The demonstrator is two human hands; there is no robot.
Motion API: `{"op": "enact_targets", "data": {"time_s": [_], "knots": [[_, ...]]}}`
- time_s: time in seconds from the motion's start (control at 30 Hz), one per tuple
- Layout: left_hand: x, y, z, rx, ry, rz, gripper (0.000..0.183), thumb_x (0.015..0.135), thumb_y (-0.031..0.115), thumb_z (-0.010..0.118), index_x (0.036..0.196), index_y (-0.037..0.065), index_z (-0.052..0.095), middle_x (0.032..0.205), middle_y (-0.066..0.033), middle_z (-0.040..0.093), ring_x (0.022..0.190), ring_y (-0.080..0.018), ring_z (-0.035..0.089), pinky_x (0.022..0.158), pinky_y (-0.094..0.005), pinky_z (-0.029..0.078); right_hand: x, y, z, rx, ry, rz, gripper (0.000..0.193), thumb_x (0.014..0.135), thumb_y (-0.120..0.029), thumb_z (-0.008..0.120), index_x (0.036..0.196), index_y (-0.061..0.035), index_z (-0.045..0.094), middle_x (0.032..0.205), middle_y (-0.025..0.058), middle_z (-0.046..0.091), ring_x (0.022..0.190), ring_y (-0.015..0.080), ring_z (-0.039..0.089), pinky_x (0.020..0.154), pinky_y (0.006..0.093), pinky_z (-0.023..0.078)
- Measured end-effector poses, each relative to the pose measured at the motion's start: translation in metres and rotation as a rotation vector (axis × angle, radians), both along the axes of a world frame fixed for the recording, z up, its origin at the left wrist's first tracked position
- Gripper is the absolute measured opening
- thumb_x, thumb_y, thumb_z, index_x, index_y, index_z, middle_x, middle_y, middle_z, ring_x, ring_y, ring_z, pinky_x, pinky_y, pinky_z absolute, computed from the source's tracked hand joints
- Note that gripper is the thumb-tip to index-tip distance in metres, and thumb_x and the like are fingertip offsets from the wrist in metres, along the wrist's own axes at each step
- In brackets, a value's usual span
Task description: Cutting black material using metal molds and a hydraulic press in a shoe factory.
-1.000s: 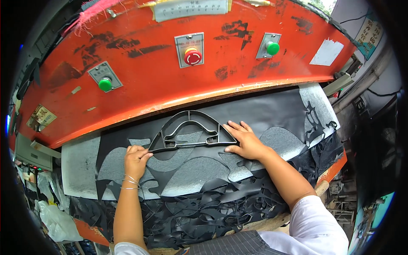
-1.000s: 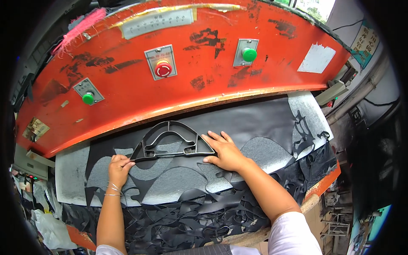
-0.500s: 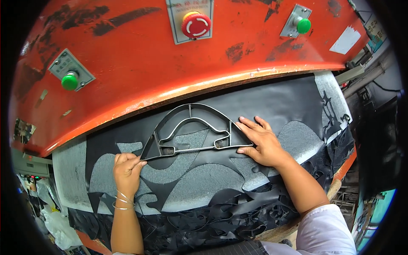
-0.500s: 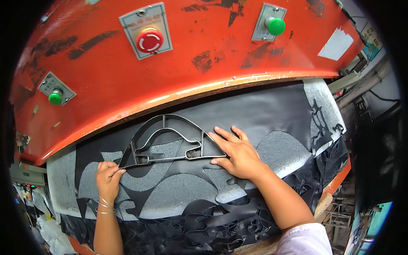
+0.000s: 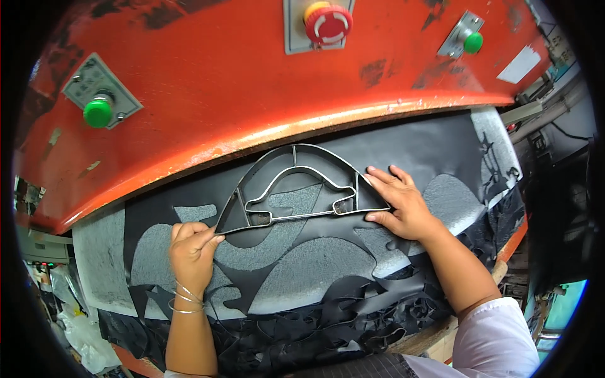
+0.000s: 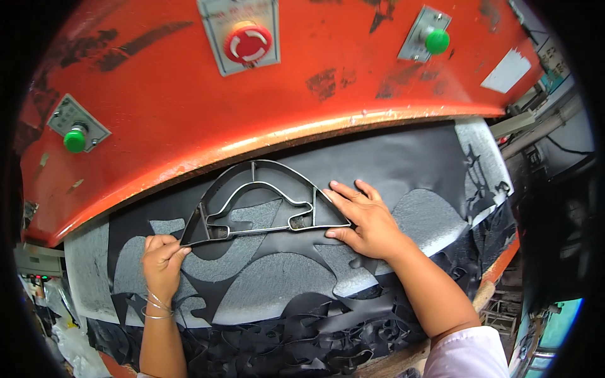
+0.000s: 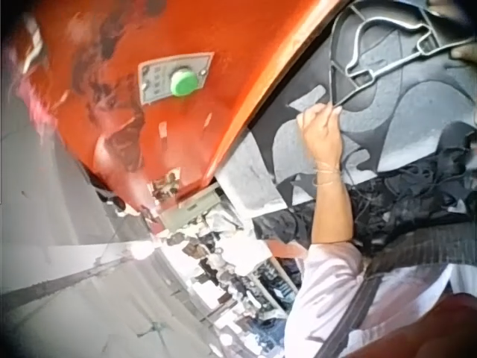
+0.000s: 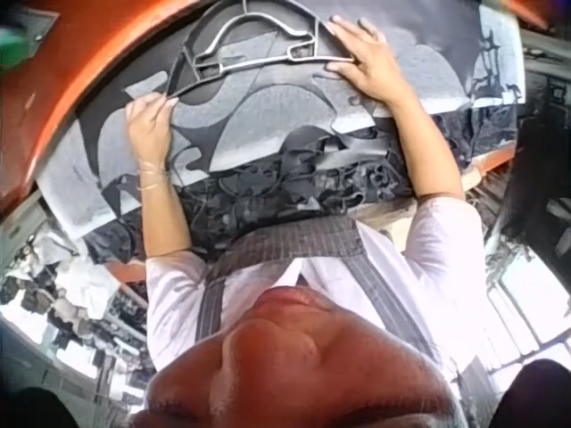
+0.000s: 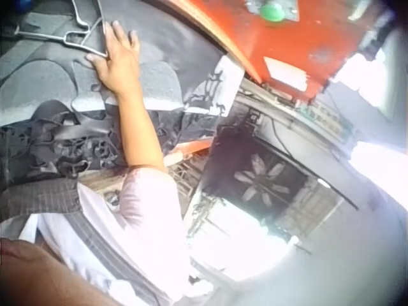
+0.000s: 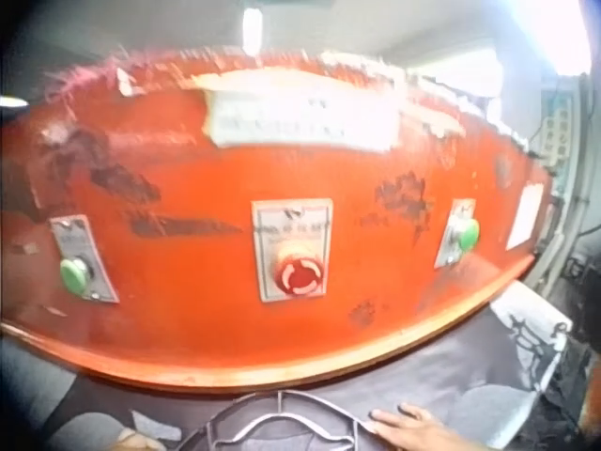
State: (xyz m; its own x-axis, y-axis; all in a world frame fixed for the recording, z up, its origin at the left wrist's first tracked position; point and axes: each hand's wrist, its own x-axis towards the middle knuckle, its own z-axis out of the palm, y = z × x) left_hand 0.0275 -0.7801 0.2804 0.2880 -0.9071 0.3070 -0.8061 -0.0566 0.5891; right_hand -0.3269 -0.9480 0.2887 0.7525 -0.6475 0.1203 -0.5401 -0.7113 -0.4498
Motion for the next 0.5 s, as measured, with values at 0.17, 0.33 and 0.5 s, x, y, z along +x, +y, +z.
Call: {"op": "enact_targets", "data": {"time_s": [0.17,0.33,0.5], "knots": [[0.001,0.000,-0.007,-0.046,0.031,-0.005,0.016,0.068,0.007,0.077,0.083,0.005,0.075,0.077,-0.0042,0.062,0.079,-0.0214,0.052,0.071,-0.0315,0.042,-0.007,-0.001,-0.010,-0.031,0.028,-0.013,0.069,0.081,-0.042,0.069,0.139,-0.0130,0.046,0.141,0.0147,0.047,0.130,0.0355,0.042,0.112,0.0472,0.025],[0.008,0.003,-0.017,-0.127,0.005,-0.027,0.015,0.067,0.010,0.078,0.081,0.006,0.074,0.077,-0.0040,0.063,0.081,-0.0228,0.053,0.072,-0.0334,0.043,-0.004,0.002,-0.009,-0.061,-0.007,0.016,0.069,0.082,-0.042,0.068,0.139,-0.0108,0.045,0.141,0.0154,0.047,0.131,0.0331,0.042,0.113,0.0465,0.025],[0.008,0.007,-0.022,-0.126,0.018,-0.009,0.016,0.068,0.016,0.078,0.082,0.008,0.075,0.081,-0.0041,0.065,0.083,-0.0249,0.055,0.075,-0.0356,0.046,-0.003,0.007,-0.009,-0.085,0.004,0.012,0.070,0.082,-0.041,0.067,0.140,-0.0092,0.044,0.140,0.0175,0.047,0.130,0.0328,0.043,0.113,0.0460,0.025]]}}
